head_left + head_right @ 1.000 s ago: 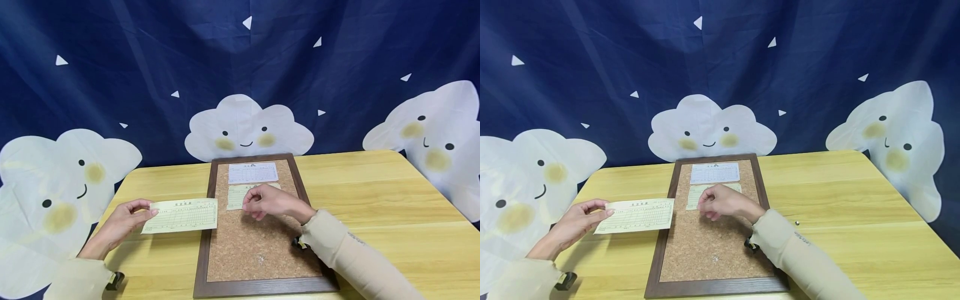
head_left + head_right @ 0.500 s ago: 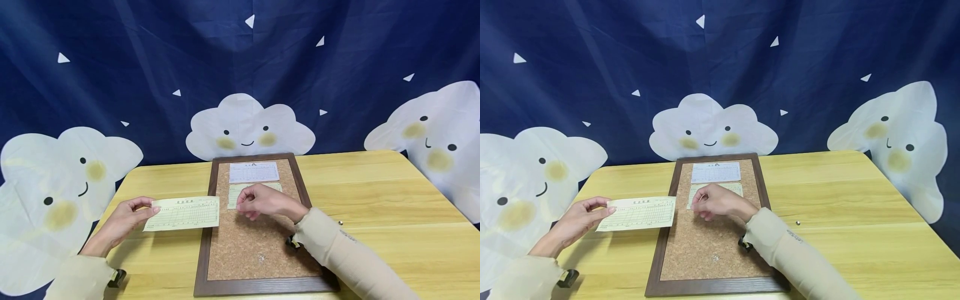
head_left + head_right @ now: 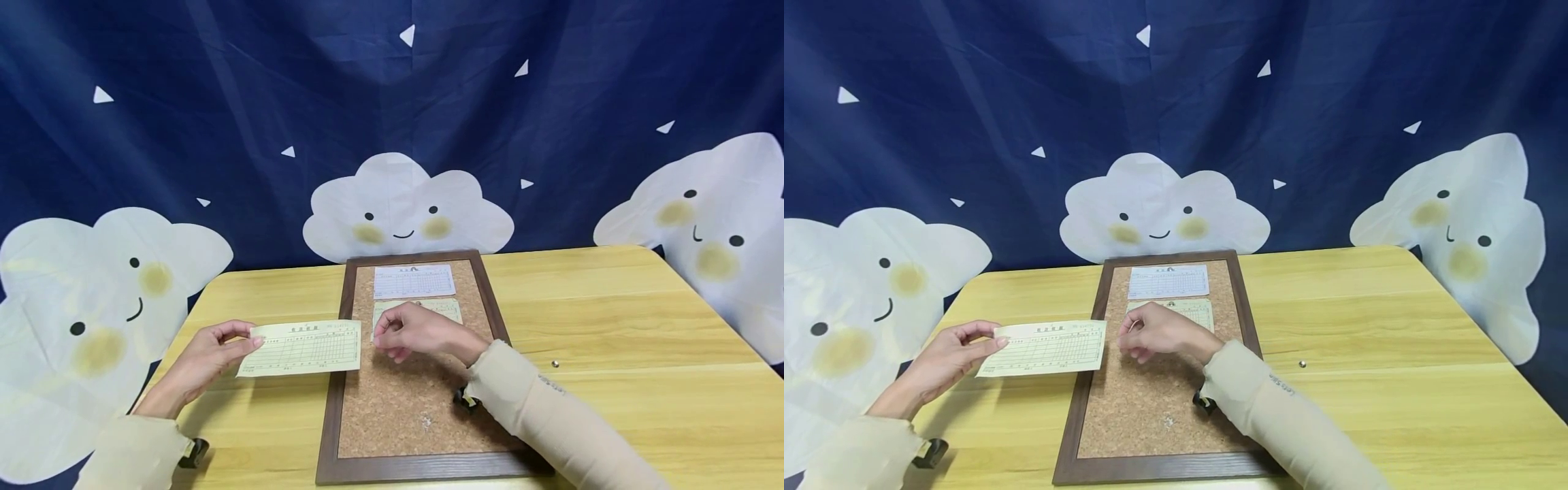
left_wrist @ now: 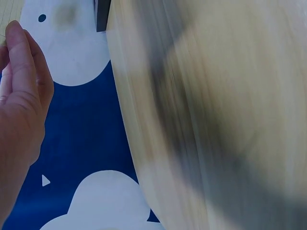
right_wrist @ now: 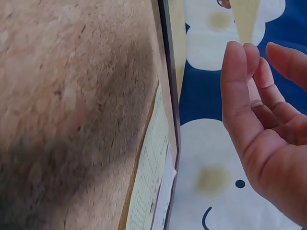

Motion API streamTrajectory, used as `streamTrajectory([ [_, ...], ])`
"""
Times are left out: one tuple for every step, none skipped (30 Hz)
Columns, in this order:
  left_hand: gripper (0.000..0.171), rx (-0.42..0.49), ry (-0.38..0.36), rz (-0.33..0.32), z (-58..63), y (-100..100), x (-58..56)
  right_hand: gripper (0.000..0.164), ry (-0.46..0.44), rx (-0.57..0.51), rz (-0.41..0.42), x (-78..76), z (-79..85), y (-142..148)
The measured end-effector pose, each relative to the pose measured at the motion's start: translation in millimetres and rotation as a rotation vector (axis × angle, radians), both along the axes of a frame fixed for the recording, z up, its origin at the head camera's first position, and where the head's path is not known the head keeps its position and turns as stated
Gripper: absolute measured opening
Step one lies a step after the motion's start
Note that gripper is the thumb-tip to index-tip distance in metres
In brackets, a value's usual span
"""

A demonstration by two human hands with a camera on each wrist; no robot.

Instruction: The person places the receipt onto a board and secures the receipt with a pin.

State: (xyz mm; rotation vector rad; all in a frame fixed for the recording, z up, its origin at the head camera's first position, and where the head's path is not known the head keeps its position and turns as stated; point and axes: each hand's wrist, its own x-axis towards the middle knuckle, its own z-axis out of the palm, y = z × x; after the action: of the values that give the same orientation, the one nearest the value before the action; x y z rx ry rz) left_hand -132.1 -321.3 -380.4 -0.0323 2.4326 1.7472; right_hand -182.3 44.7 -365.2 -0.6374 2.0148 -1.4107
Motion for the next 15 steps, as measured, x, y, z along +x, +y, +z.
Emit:
streamTrajectory([
  [0.020,-0.004,0.000,0.001,0.2,0,-0.1,0.007,-0.002,-0.002,0.000,0.0,0.2,-1],
  [0.021,-0.008,-0.001,0.002,0.4,0,-0.1,0.007,-0.005,-0.002,-0.002,-0.1,0.4,-2],
  [0.022,-0.013,-0.002,0.002,0.7,0,-0.1,0.007,-0.009,-0.003,-0.005,-0.3,0.3,-4],
  [0.023,-0.021,-0.003,0.001,0.8,0,-0.1,0.006,-0.011,-0.005,-0.007,-0.4,0.7,-5],
  [0.025,-0.033,-0.005,0.002,1.3,0,0.1,0.006,-0.013,-0.006,-0.007,-0.4,0.9,-6],
  [0.026,-0.041,-0.006,0.002,1.8,1,0.3,0.005,-0.016,-0.007,-0.011,-0.4,1.1,-7],
  [0.026,-0.044,-0.006,0.003,2.0,1,0.4,0.005,-0.016,-0.008,-0.012,-0.4,1.4,-8],
  [0.026,-0.045,-0.005,0.003,2.1,1,0.6,0.005,-0.020,-0.011,-0.013,-0.5,1.6,-9],
  [0.025,-0.043,-0.005,0.002,2.2,2,0.7,0.004,-0.023,-0.014,-0.015,-0.5,1.7,-9],
  [0.024,-0.040,0.000,-0.005,2.2,2,0.7,0.004,-0.025,-0.017,-0.015,-0.6,1.9,-10],
  [0.023,-0.035,0.001,-0.004,2.2,2,0.8,0.004,-0.031,-0.024,-0.015,-0.7,1.9,-11],
  [0.022,-0.030,0.002,-0.005,2.1,2,0.8,0.004,-0.037,-0.032,-0.017,-0.8,1.9,-11],
  [0.022,-0.023,0.001,-0.002,1.8,3,0.8,0.004,-0.043,-0.038,-0.017,-1.0,1.8,-12],
  [0.021,-0.017,-0.001,-0.003,1.6,3,0.8,0.004,-0.049,-0.044,-0.016,-1.2,1.7,-13],
  [0.020,-0.010,-0.003,-0.002,1.2,3,0.8,0.004,-0.053,-0.051,-0.015,-1.3,1.5,-14],
])
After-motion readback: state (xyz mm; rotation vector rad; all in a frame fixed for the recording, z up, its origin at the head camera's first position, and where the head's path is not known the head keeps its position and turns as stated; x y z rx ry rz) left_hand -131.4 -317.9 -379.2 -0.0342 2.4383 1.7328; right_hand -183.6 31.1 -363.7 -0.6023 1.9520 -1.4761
